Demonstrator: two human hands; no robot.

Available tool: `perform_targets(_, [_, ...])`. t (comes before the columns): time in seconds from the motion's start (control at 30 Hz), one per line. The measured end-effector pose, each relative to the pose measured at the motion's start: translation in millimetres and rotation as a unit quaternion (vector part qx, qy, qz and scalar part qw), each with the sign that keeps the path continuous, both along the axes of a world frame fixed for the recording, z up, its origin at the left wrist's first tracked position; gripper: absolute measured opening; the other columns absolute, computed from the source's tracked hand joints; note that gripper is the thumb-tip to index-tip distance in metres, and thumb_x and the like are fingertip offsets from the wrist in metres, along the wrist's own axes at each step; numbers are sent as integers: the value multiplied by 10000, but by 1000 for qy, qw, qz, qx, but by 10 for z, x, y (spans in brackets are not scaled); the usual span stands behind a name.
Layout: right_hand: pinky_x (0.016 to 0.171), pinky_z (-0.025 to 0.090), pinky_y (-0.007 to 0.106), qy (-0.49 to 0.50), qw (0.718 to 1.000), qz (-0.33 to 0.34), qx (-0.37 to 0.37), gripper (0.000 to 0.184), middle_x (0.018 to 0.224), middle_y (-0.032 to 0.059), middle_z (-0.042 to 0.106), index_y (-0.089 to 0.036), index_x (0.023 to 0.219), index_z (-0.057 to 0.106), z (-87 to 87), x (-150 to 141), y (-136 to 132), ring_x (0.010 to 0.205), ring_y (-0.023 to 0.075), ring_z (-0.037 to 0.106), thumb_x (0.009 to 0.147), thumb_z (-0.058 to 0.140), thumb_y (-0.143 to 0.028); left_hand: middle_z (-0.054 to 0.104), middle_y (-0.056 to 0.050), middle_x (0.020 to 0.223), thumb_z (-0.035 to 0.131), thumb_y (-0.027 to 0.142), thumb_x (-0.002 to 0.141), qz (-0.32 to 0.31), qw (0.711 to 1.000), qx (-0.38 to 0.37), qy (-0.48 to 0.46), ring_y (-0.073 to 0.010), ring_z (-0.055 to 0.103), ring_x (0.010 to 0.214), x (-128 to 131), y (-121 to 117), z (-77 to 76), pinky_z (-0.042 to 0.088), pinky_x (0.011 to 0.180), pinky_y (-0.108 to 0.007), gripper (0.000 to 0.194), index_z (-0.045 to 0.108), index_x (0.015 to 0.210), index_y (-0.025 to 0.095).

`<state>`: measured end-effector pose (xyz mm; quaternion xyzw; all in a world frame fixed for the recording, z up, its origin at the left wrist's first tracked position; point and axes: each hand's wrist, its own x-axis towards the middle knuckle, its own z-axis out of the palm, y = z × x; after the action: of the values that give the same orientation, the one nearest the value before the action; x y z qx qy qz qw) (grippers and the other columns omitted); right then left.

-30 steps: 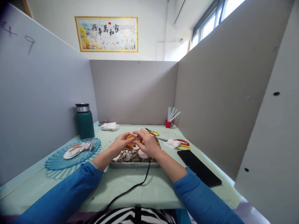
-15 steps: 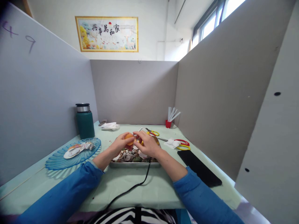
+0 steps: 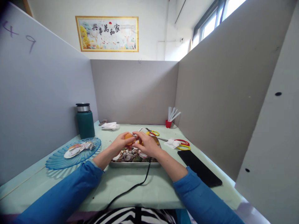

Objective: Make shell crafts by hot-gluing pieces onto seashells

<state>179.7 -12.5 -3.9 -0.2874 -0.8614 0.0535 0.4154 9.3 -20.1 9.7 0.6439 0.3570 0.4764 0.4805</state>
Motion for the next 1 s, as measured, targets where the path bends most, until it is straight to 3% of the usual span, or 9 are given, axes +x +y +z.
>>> perform_targets(0.17, [686,435,261,0,1000,-2,-10,492,985,49,586,-219,1227,442,-4,-4,-3,737,129,546,776,624,-290,521,28,589,665,391,668,-8,1000,1,7,-78,505,448,1,6,-1,438,438,-214,330,474,767,140])
perform_targets(0.37, [653,426,250,2,1000,-14,-3,501,947,37,594,-218,1185,458,-8,-17,-26,706,128,543,734,666,-282,495,52,516,705,361,619,23,998,34,42,-76,477,403,13,30,-14,377,384,-188,339,466,731,148])
perform_targets(0.7, [622,418,247,8,1000,-13,5,502,865,16,601,-222,1162,453,15,-37,-69,651,123,538,722,680,-296,501,45,487,671,382,656,1,997,65,39,-78,475,403,-17,62,-50,343,392,-182,312,471,715,150])
perform_targets(0.9, [618,422,245,8,1000,-26,5,490,872,23,609,-220,1179,455,0,-38,-56,660,125,546,739,660,-281,498,44,497,674,402,656,7,998,51,38,-73,471,404,-5,44,-37,359,395,-178,332,494,752,140])
perform_targets(1.0, [621,425,243,10,999,-38,7,482,870,27,618,-219,1231,426,-13,-37,-40,666,124,555,785,606,-254,543,10,608,635,442,692,-12,1000,22,15,-78,506,467,-6,44,-23,412,426,-188,352,520,813,131])
